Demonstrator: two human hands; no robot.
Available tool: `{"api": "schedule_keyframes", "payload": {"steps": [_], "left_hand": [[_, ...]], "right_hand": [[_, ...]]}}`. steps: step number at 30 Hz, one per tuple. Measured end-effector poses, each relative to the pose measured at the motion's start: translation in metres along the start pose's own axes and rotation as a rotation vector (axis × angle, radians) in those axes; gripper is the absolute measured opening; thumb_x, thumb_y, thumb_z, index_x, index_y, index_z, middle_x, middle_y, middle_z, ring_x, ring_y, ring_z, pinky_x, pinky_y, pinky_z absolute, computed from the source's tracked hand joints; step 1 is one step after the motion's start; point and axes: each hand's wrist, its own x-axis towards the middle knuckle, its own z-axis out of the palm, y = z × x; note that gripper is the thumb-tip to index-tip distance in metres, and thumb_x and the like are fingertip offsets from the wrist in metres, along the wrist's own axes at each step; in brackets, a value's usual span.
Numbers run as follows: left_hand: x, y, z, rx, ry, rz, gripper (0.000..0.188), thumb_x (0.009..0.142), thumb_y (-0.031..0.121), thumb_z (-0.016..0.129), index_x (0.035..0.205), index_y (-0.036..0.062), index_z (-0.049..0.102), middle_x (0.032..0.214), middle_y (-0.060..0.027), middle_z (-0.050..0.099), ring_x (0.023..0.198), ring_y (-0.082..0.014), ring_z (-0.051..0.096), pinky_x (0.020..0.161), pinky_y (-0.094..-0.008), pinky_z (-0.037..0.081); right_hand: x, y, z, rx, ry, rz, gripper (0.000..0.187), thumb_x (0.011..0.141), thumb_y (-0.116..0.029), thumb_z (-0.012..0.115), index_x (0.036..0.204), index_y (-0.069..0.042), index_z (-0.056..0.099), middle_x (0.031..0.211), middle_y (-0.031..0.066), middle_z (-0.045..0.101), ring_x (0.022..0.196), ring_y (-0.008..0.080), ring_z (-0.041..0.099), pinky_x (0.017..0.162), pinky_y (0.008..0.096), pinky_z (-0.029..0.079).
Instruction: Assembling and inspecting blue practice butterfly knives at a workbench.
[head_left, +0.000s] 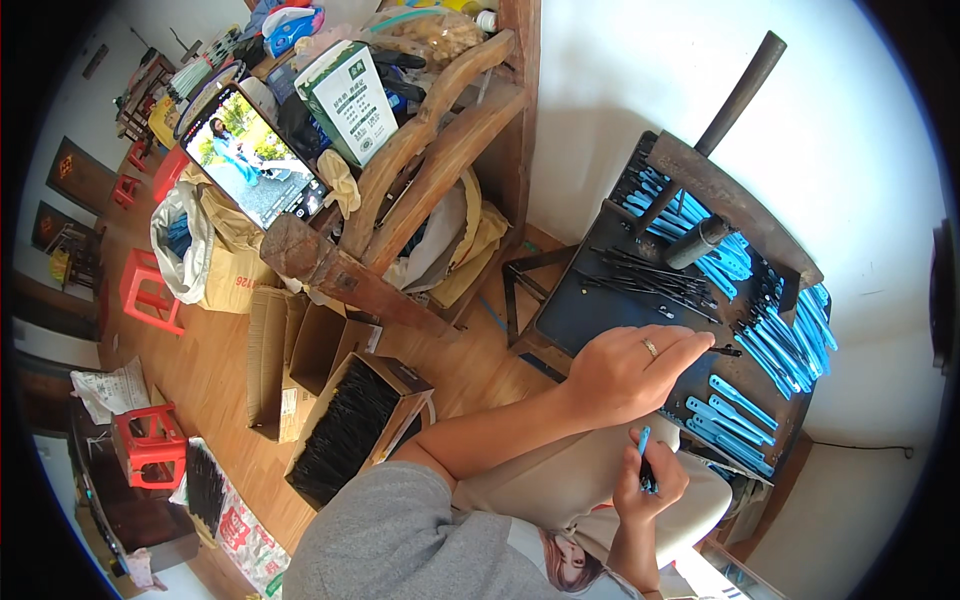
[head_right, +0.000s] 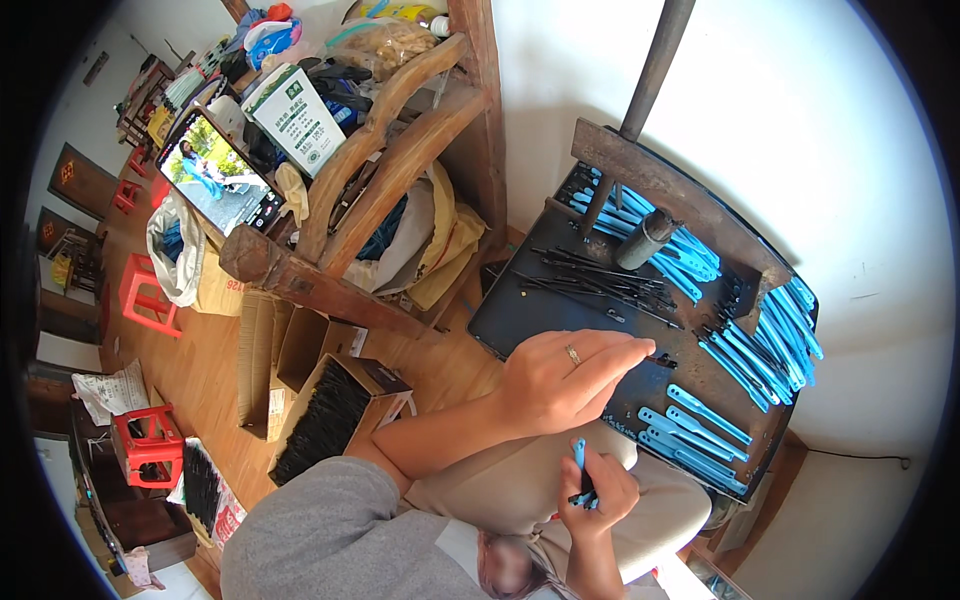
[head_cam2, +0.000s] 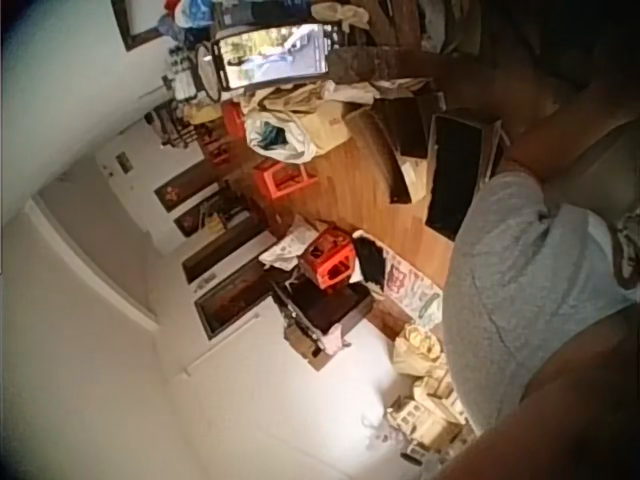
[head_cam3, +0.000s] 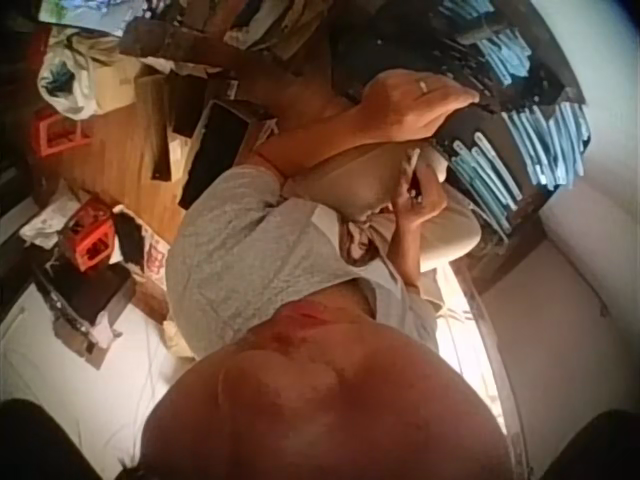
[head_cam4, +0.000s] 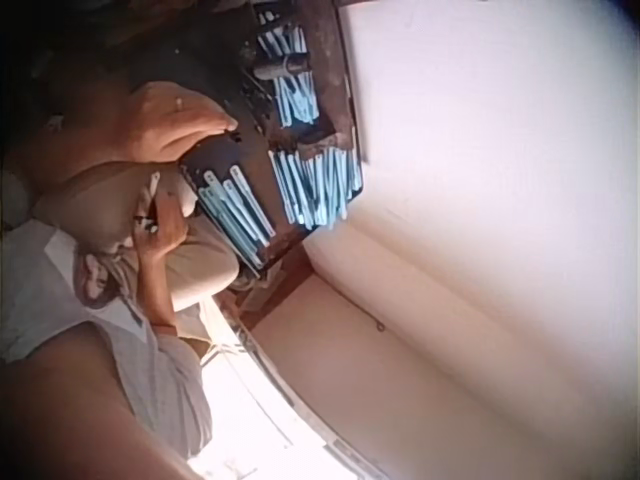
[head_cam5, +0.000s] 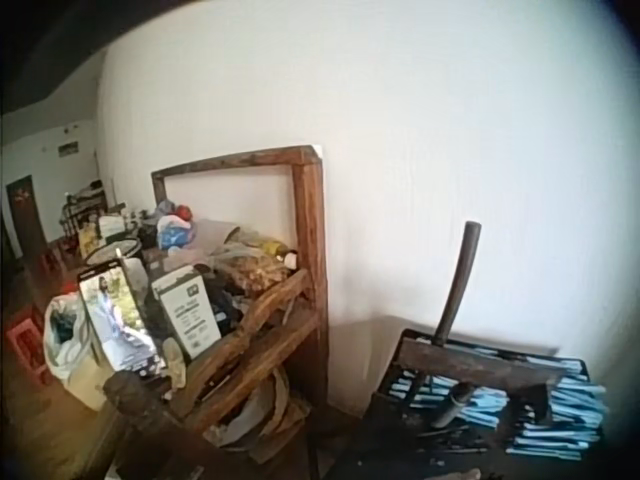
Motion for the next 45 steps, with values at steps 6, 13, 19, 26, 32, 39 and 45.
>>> {"api": "schedule_keyframes", "payload": {"steps": [6, 13, 19, 26, 32, 39, 45], "left_hand": [[0.0007, 0.0012, -0.0010, 0.003, 0.001, 0.009, 0.037, 0.071, -0.004, 0.065, 0.107, 0.0050, 0.064, 0.088, -0.0063, 0.068, 0.072, -0.0192, 0.067, 0.056, -0.0284, 0.053], [0.0001, -0.0003, 0.0002, -0.007, 0.031, 0.014, 0.038, 0.070, -0.004, 0.065, 0.107, 0.0055, 0.065, 0.088, -0.0059, 0.068, 0.070, -0.0187, 0.066, 0.055, -0.0280, 0.052], [0.0004, -0.0001, 0.0003, -0.007, 0.029, 0.011, 0.038, 0.070, -0.004, 0.066, 0.107, 0.0055, 0.065, 0.087, -0.0061, 0.068, 0.069, -0.0189, 0.066, 0.054, -0.0279, 0.051], [0.0008, -0.0002, 0.0010, -0.006, 0.036, 0.013, 0.037, 0.070, -0.003, 0.067, 0.107, 0.0057, 0.065, 0.086, -0.0058, 0.068, 0.067, -0.0181, 0.066, 0.052, -0.0270, 0.050], [0.0008, -0.0002, 0.0011, -0.003, 0.043, 0.013, 0.037, 0.071, -0.003, 0.068, 0.106, 0.0056, 0.065, 0.086, -0.0057, 0.068, 0.066, -0.0177, 0.065, 0.051, -0.0267, 0.049], [0.0004, -0.0005, 0.0013, -0.005, 0.046, 0.016, 0.037, 0.070, -0.003, 0.068, 0.106, 0.0054, 0.065, 0.086, -0.0054, 0.068, 0.066, -0.0175, 0.065, 0.051, -0.0264, 0.049], [0.0001, -0.0008, 0.0013, -0.010, 0.048, 0.018, 0.038, 0.069, -0.002, 0.068, 0.107, 0.0053, 0.065, 0.086, -0.0052, 0.068, 0.065, -0.0175, 0.065, 0.050, -0.0263, 0.048]], "right_hand": [[-0.0006, -0.0012, -0.0002, -0.005, 0.007, 0.002, 0.012, 0.080, -0.008, 0.068, 0.085, 0.004, 0.068, 0.068, 0.0127, 0.066, 0.052, 0.0187, 0.056, 0.053, 0.0265, 0.043], [-0.0001, -0.0016, 0.0026, 0.004, 0.024, -0.005, 0.012, 0.080, -0.008, 0.067, 0.084, 0.004, 0.068, 0.069, 0.0129, 0.066, 0.054, 0.0208, 0.059, 0.055, 0.0270, 0.045], [-0.0004, -0.0021, 0.0010, -0.007, 0.012, 0.011, 0.014, 0.081, -0.010, 0.067, 0.084, 0.004, 0.068, 0.069, 0.0129, 0.066, 0.054, 0.0208, 0.059, 0.055, 0.0273, 0.045], [-0.0010, -0.0003, 0.0006, -0.007, 0.013, 0.001, 0.015, 0.082, -0.011, 0.067, 0.084, 0.003, 0.069, 0.069, 0.0126, 0.066, 0.054, 0.0208, 0.059, 0.055, 0.0274, 0.045], [-0.0023, 0.0009, 0.0004, -0.012, 0.009, 0.010, 0.015, 0.082, -0.011, 0.067, 0.084, 0.003, 0.069, 0.068, 0.0126, 0.066, 0.054, 0.0207, 0.058, 0.054, 0.0274, 0.044], [-0.0019, 0.0001, 0.0002, -0.007, -0.002, 0.023, 0.017, 0.083, -0.013, 0.067, 0.084, 0.004, 0.068, 0.067, 0.0127, 0.065, 0.054, 0.0200, 0.058, 0.054, 0.0270, 0.044], [-0.0018, 0.0004, 0.0009, -0.010, 0.005, 0.019, 0.018, 0.083, -0.014, 0.067, 0.084, 0.004, 0.068, 0.068, 0.0126, 0.065, 0.054, 0.0200, 0.058, 0.055, 0.0271, 0.045]]}}
